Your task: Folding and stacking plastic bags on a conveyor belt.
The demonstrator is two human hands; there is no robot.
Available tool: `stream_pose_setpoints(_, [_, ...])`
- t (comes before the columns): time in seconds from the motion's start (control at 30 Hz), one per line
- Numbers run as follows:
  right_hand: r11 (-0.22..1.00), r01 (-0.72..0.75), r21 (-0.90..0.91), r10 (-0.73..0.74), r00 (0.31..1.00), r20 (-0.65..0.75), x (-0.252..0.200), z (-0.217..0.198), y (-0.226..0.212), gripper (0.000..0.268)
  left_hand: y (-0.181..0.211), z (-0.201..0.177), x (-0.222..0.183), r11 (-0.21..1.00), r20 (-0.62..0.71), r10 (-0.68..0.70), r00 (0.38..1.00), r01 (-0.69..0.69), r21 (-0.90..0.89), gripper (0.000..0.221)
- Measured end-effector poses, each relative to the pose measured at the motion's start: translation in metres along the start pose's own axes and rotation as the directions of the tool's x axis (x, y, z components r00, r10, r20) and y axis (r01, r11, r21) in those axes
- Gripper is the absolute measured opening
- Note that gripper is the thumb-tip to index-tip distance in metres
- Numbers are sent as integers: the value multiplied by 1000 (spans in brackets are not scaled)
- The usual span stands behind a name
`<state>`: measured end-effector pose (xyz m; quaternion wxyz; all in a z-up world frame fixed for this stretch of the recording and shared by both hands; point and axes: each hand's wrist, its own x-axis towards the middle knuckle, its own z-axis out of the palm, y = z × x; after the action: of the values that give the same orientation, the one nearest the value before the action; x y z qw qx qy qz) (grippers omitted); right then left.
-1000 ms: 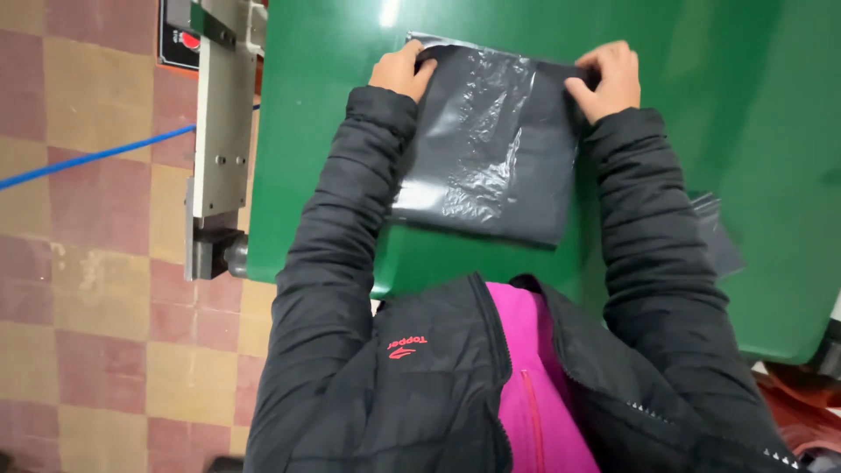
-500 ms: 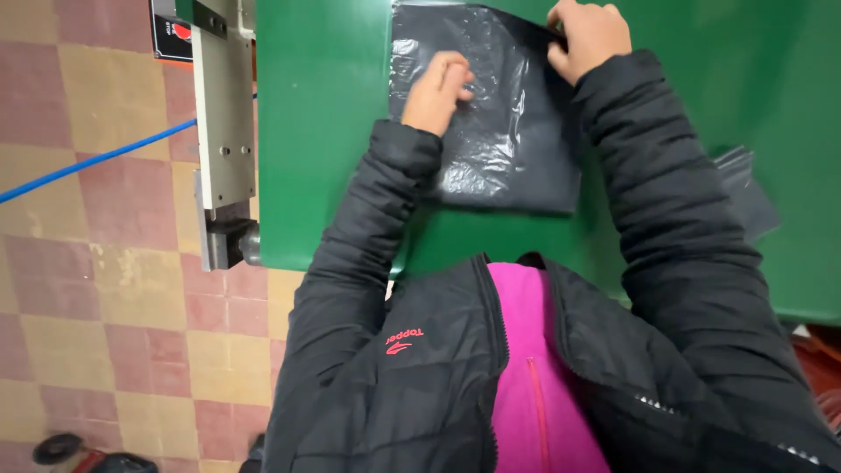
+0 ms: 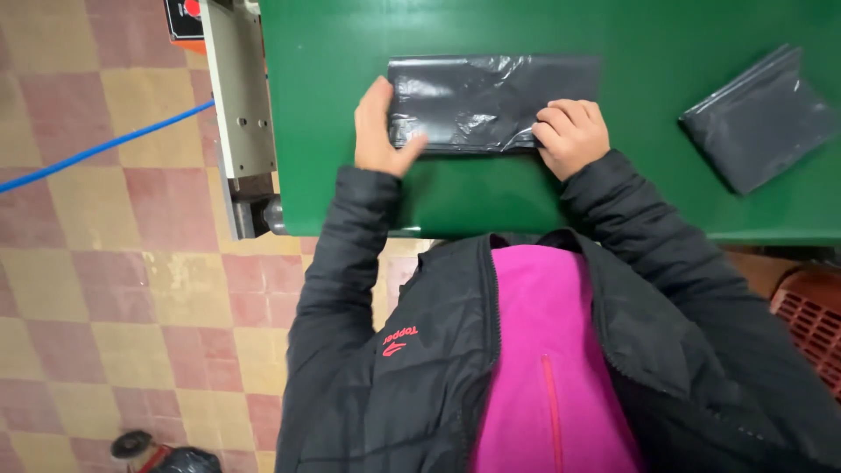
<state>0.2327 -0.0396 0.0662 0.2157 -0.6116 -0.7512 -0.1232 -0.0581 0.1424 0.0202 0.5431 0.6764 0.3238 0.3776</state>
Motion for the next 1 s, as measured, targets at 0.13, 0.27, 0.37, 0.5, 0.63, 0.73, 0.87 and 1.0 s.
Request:
stream_pose_setpoints(0.13, [999, -7, 37, 6, 999, 32, -12, 8, 5, 23, 45, -1, -16, 467, 420, 405, 812, -579, 669, 54])
stream_pose_setpoints(0.27, [998, -56, 31, 54, 996, 71, -14, 3, -1, 25, 6, 4, -18, 88, 640, 395, 659, -720, 688, 24])
stream_pose_setpoints(0.37, [981, -98, 166, 80, 990, 113, 28, -33, -42, 50, -4, 17, -14, 157, 722, 225, 654, -756, 636, 9])
stream_pose_setpoints(0.5, [928, -16, 372, -33, 992, 125, -10, 14, -67, 44, 26, 65, -3, 535, 819, 42, 572, -705, 465, 9])
stream_pose_setpoints(0.63, [742, -331, 584, 244, 943, 225, -85, 58, -56, 26, -24, 110, 45, 947, 795, -311, 521, 101, 304, 33])
stream_pose_setpoints(0.73, [218, -663, 716, 589, 675, 445, -119, 84, -46, 22, -68, 115, 73, 784, 786, -487, 380, 588, 201, 57])
stream_pose_setpoints(0.87, [-595, -240, 767, 694, 328, 641, -102, 86, -25, 33, -92, 115, 74, 791, 544, -598, 588, 544, 281, 45])
stream_pose_setpoints(1.0, [-725, -145, 673, 635, 235, 736, -93, 87, -22, 33, -33, 138, 49, 847, 449, -135, 883, -132, 515, 43])
